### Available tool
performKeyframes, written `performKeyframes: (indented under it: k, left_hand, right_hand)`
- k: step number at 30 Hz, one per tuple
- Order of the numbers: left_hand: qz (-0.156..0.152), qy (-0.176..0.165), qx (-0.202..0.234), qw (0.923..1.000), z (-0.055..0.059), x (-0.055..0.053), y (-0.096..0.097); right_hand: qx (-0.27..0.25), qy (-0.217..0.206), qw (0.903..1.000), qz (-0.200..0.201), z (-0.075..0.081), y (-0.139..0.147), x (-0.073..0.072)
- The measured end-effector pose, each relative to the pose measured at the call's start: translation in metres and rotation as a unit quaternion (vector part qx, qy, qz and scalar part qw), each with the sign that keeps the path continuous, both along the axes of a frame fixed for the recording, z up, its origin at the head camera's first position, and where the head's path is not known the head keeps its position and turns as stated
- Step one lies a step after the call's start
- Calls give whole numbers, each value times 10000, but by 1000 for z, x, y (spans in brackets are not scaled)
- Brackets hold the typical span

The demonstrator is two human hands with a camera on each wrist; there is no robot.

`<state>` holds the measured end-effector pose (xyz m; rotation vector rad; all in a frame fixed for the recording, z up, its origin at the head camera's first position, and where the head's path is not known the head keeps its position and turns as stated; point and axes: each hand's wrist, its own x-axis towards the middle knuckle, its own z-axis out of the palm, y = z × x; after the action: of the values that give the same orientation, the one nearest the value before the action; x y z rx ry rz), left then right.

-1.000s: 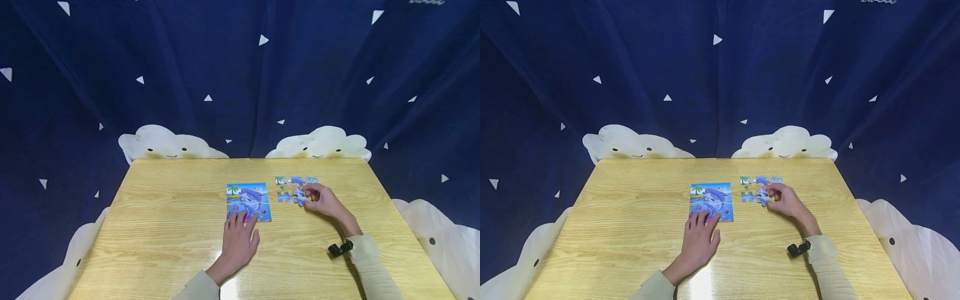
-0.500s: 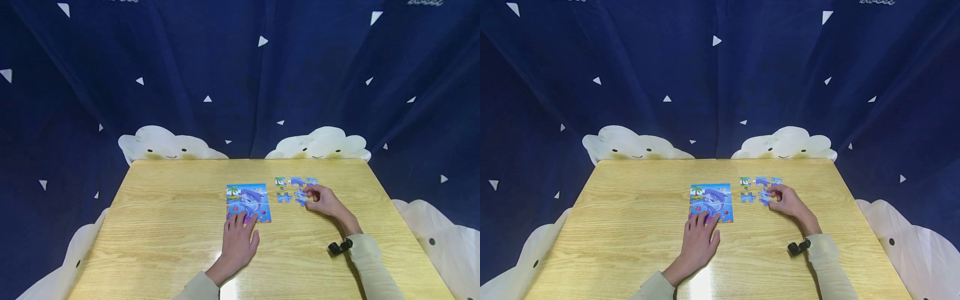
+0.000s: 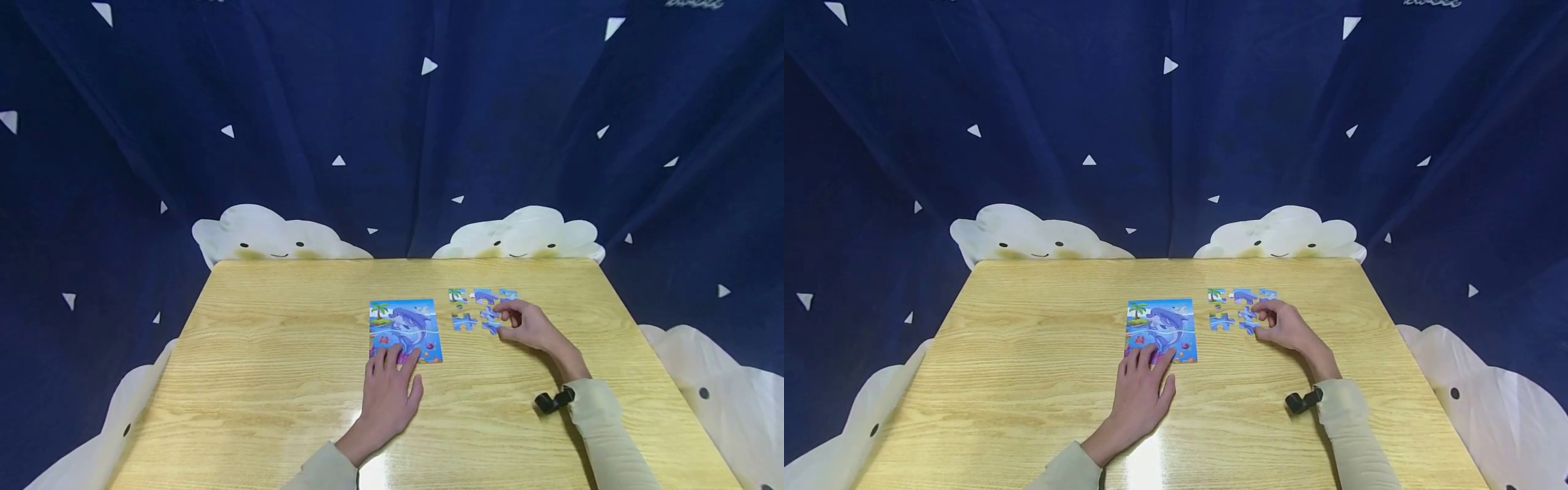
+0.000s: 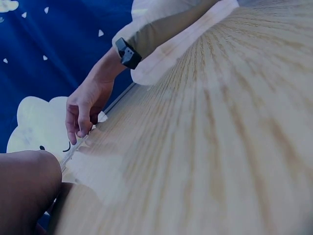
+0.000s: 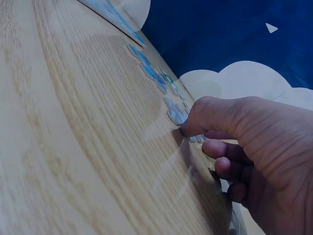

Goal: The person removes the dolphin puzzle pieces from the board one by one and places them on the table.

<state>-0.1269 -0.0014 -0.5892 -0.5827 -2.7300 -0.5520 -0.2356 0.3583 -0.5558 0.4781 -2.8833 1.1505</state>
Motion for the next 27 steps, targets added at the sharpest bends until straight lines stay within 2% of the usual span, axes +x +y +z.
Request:
performKeyframes:
  k: [7, 12, 16, 21, 27]
  left_hand:
    - [-7, -60, -7, 10000, 0, 0, 0]
    - [12, -34, -46, 10000, 0, 0, 1]
    - [10, -42, -51, 10000, 1, 0, 0]
    - [33, -39, -57, 10000, 1, -1, 0]
    - [22, 25, -62, 10000, 2, -1, -1]
  right_hand:
    - [-80, 273, 9996, -14, 7, -16, 10]
    - [-258, 552, 9970, 474, 13, -48, 17]
    - [-201, 552, 9938, 949, 15, -80, 20]
    - [383, 481, 9901, 1259, 15, -115, 18]
    - [1284, 174, 9827, 1321, 19, -136, 12]
